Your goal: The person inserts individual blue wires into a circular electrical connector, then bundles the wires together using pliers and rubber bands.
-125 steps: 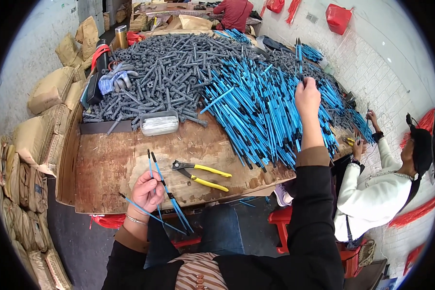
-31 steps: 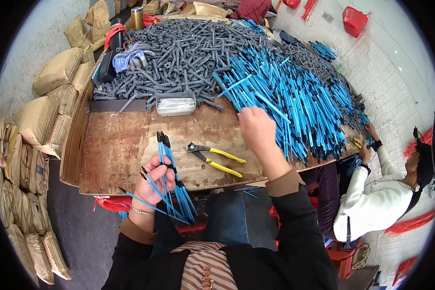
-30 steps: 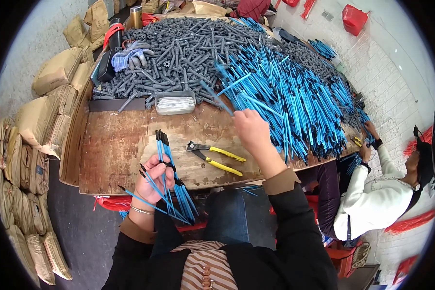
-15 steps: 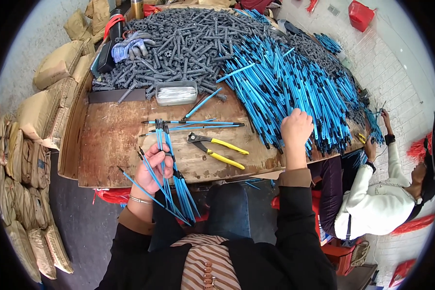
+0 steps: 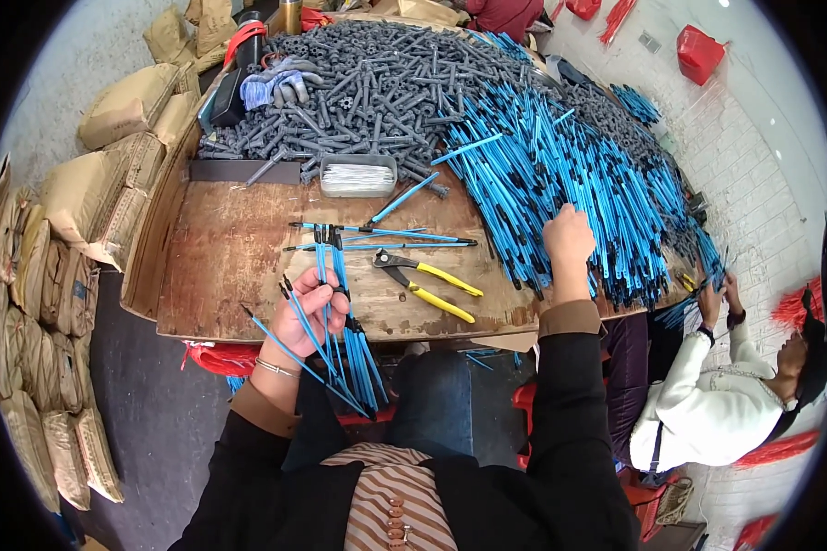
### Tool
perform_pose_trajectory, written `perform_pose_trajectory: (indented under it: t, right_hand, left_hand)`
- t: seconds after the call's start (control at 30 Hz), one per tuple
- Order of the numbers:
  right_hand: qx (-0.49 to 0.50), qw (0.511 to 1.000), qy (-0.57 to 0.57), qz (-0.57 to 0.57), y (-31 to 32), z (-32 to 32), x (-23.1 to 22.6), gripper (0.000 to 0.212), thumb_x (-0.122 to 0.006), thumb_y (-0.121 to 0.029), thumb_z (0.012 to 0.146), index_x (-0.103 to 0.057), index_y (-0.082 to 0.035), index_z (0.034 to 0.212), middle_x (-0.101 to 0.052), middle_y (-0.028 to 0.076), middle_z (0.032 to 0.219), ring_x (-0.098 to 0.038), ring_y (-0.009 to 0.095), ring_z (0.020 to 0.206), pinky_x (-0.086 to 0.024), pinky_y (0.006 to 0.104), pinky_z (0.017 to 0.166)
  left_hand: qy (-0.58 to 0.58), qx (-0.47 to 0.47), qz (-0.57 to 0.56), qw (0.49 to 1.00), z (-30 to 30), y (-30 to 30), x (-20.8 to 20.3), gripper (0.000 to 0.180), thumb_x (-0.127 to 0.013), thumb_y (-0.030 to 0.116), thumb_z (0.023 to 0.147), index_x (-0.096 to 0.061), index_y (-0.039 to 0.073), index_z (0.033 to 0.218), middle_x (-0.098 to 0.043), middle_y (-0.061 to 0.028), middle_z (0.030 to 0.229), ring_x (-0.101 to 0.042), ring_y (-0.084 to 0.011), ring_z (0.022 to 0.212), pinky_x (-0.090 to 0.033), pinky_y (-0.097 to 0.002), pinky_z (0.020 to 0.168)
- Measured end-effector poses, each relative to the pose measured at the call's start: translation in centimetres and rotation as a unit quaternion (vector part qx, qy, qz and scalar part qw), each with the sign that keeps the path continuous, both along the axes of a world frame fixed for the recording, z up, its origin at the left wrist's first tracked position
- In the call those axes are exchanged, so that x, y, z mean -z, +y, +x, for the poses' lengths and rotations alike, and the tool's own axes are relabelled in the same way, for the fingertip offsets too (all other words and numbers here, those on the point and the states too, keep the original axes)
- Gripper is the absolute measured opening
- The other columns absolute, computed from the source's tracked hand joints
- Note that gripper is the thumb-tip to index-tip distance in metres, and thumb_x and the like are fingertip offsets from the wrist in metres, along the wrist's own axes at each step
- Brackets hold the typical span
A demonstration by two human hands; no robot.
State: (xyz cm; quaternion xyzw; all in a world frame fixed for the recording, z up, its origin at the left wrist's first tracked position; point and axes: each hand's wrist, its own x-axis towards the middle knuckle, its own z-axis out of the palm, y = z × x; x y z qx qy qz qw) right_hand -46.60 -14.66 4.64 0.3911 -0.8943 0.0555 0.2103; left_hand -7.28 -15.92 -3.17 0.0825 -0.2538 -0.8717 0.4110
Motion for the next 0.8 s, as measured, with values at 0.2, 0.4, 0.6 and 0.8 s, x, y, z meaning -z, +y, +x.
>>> perform_pose_trajectory:
  t: [0.2,0.4,0.6,0.8]
  right_hand:
    - [-0.125,0.977,0.072,-0.155,2.4,1.7,-4.0,0.023,-0.061,-0.024,0.083,-0.057,-0.002,0.084,-0.061,0.016,0.08,-0.061,0.029,0.07,-0.048,0.0417,0.06]
    - [-0.45,0.817,-0.357,-0.043,7.9,14.2,-9.2,0.024,-0.058,-0.021,0.087,-0.053,-0.001,0.073,-0.05,0.009,0.058,-0.052,0.025,0.053,-0.038,0.0317,0.049]
    - [-0.59,0.725,-0.354,0.029,8.2,20.0,-1.6,0.03,-0.053,-0.021,0.091,-0.05,-0.001,0.069,-0.049,0.014,0.055,-0.052,0.027,0.049,-0.039,0.0376,0.048]
    - [-0.494,0.796,-0.35,0.012,8.0,21.4,0.2,0.033,-0.055,-0.027,0.089,-0.05,-0.001,0.07,-0.054,0.019,0.065,-0.054,0.04,0.062,-0.042,0.0445,0.054]
  left_hand:
    - [0.0,0.013,-0.019,1.0,0.5,0.0,0.3,0.015,-0.059,0.011,0.086,-0.055,0.007,0.1,-0.066,-0.0137,0.081,-0.064,-0.0193,0.062,-0.053,-0.0292,0.053]
    - [-0.004,0.009,0.009,1.0,1.1,0.3,0.3,0.018,-0.059,0.013,0.087,-0.054,0.008,0.103,-0.066,-0.0137,0.084,-0.066,-0.0215,0.068,-0.055,-0.0321,0.06]
    - [0.016,-0.01,-0.001,1.0,-0.5,2.2,-1.8,0.02,-0.06,0.014,0.087,-0.052,0.01,0.105,-0.066,-0.0138,0.093,-0.067,-0.0249,0.08,-0.055,-0.0361,0.069]
    - [-0.021,-0.08,-0.019,0.996,-0.8,3.1,-2.2,0.024,-0.062,0.018,0.085,-0.051,0.01,0.106,-0.064,-0.0106,0.088,-0.064,-0.0247,0.085,-0.051,-0.0355,0.076]
